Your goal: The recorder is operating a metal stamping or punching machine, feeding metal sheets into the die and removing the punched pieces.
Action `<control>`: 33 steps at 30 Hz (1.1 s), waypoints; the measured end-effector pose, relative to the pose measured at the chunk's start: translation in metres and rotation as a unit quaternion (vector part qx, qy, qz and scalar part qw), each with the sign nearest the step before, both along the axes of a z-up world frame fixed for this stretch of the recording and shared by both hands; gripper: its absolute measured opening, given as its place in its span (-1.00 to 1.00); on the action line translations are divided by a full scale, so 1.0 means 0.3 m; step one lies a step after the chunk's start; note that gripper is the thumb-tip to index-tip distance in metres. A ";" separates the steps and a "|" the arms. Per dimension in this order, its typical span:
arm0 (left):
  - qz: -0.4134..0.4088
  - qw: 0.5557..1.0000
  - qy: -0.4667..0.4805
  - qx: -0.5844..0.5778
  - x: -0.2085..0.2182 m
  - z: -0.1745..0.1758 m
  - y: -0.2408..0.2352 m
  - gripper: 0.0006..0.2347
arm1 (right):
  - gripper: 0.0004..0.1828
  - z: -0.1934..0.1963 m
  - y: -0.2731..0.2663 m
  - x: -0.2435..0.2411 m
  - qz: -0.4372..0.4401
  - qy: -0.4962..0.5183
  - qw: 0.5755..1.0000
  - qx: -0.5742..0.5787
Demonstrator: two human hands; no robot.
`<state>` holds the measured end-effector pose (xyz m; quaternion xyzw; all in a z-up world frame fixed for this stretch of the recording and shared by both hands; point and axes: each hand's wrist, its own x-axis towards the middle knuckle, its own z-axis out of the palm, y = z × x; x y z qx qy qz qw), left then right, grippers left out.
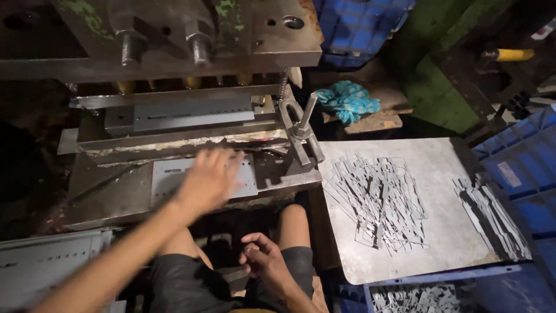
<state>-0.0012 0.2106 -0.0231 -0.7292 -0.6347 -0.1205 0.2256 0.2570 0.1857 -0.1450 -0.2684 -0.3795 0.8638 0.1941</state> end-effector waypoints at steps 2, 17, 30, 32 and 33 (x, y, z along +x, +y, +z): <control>0.004 0.999 -0.047 0.002 0.049 -0.071 -0.066 -0.32 | -0.74 0.017 -0.009 0.000 0.004 -0.019 1.000 -0.012; 0.238 0.625 -0.742 0.052 -0.066 -0.036 -0.452 -0.74 | -0.71 0.043 0.117 -0.008 -0.040 0.009 0.999 -0.013; -0.036 0.446 -0.868 0.216 -0.114 -0.109 -0.536 -0.92 | -0.66 0.421 0.492 -0.603 -0.096 0.036 0.970 0.220; -0.077 0.445 -0.862 0.230 -0.157 -0.270 -0.469 -0.89 | -0.69 0.396 0.394 -0.467 -0.137 0.085 0.963 0.217; -0.120 0.444 -0.855 0.240 -0.185 -0.346 -0.419 -0.86 | -0.69 0.388 0.357 -0.400 -0.180 0.134 0.951 0.215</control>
